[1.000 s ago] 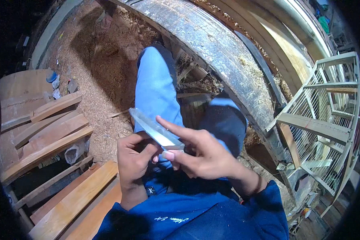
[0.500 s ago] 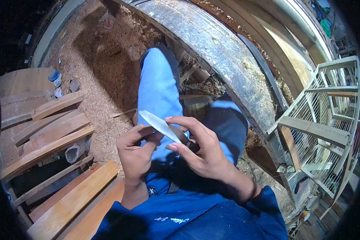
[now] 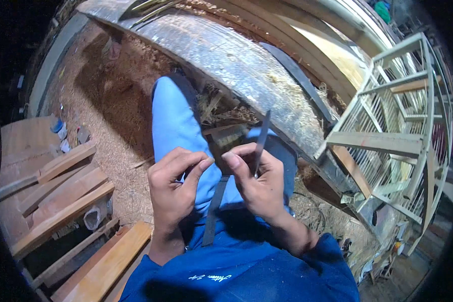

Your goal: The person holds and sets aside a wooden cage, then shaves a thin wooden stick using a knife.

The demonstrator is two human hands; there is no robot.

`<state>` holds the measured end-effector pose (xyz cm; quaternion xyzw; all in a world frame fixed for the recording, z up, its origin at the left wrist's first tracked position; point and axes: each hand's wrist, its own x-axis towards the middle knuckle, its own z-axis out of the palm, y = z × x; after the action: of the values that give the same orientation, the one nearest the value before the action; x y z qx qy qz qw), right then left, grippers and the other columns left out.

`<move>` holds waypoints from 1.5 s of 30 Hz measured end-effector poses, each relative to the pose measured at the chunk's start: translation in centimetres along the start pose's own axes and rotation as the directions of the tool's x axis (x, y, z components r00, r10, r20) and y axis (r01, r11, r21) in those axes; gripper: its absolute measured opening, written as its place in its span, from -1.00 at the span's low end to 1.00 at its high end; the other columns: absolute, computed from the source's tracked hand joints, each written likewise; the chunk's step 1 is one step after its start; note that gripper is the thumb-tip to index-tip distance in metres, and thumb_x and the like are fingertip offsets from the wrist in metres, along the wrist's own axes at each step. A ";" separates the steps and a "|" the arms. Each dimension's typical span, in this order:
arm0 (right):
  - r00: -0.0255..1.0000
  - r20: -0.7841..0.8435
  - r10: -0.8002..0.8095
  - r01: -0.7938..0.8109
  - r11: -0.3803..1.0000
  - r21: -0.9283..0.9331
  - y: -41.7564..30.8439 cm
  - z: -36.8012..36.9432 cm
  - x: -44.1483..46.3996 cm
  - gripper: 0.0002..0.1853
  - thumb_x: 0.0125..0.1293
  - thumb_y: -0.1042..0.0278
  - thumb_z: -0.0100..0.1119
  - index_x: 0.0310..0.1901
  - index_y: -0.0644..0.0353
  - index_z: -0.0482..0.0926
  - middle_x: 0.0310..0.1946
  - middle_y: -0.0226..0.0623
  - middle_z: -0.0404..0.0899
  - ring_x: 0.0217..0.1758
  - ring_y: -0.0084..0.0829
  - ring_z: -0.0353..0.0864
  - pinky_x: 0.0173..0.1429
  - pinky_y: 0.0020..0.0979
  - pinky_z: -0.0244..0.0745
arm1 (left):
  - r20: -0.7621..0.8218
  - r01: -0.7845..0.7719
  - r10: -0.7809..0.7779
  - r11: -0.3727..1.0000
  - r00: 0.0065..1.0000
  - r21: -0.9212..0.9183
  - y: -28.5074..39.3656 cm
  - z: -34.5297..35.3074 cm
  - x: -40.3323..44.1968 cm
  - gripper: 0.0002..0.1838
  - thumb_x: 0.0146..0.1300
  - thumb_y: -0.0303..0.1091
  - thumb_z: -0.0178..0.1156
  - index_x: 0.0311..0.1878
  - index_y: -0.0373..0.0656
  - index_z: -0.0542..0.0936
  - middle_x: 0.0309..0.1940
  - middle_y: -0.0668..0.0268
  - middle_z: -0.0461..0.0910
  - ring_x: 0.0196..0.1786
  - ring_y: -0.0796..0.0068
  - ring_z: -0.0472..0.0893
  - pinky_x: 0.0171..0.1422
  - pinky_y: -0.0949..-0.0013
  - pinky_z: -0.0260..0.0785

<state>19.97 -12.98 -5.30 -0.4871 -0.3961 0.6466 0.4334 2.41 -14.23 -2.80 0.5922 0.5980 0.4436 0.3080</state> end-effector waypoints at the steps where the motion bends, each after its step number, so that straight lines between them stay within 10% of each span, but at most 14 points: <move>1: 1.000 -0.001 -0.011 0.011 0.999 0.045 -0.1 0.2 -0.1 -0.80 0.56 0.32 0.30 0.02 0.28 0.66 -0.47 -0.50 0.58 -0.55 -0.80 0.34 -0.48 -0.64 0.17 | 0.017 -0.016 0.016 1.000 1.000 -0.007 0.2 0.2 0.1 -0.90 0.25 -0.57 0.43 -0.18 -0.27 0.77 -0.33 0.13 0.73 -0.30 0.22 0.74 -0.21 0.27 0.55; 21: 0.985 0.041 -0.170 0.168 0.985 0.034 0.5 0.6 -0.3 -0.85 0.56 0.39 0.29 -0.03 0.30 0.63 -0.29 -0.41 0.70 -0.46 -0.79 0.45 -0.43 -0.64 0.27 | 0.053 -0.186 0.181 0.975 0.982 0.118 1.2 0.6 -0.9 -0.77 0.21 -0.67 0.37 -0.06 -0.29 0.75 -0.24 0.12 0.76 -0.23 0.15 0.74 -0.13 0.22 0.58; 31: 0.989 -0.013 -0.146 0.145 0.956 0.256 1.0 0.7 0.3 -0.83 0.61 0.33 0.21 0.00 0.25 0.52 -0.31 -0.42 0.60 -0.48 -0.77 0.38 -0.45 -0.64 0.23 | -0.045 -0.012 0.019 0.986 0.999 0.167 1.2 0.4 -1.3 -0.83 0.20 -0.58 0.47 -0.13 -0.28 0.78 -0.28 0.13 0.77 -0.23 0.18 0.77 -0.12 0.22 0.61; 37: 0.996 -0.055 -0.075 0.086 0.967 0.238 0.7 0.8 0.6 -0.77 0.65 0.22 0.17 -0.05 0.25 0.50 -0.36 -0.45 0.55 -0.56 -0.77 0.33 -0.54 -0.63 0.16 | -0.057 -0.075 0.088 0.978 0.994 0.196 0.5 0.4 -1.3 -0.83 0.17 -0.61 0.50 -0.17 -0.24 0.81 -0.32 0.19 0.78 -0.31 0.44 0.73 -0.22 0.42 0.54; 45: 0.996 -0.031 -0.082 0.087 0.970 0.227 0.6 0.6 1.0 -0.74 0.68 0.22 0.10 -0.06 0.29 0.53 -0.38 -0.36 0.60 -0.68 -0.76 0.27 -0.62 -0.61 0.12 | -0.087 -0.003 0.022 0.976 0.996 0.220 0.4 -0.4 -1.7 -0.85 0.13 -0.59 0.51 -0.23 -0.25 0.77 -0.32 0.15 0.76 -0.27 0.19 0.75 -0.17 0.24 0.56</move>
<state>19.12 -12.27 -5.98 -0.4235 -0.3348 0.6635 0.5179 2.39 -16.05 -2.52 0.6059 0.6528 0.4028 0.2111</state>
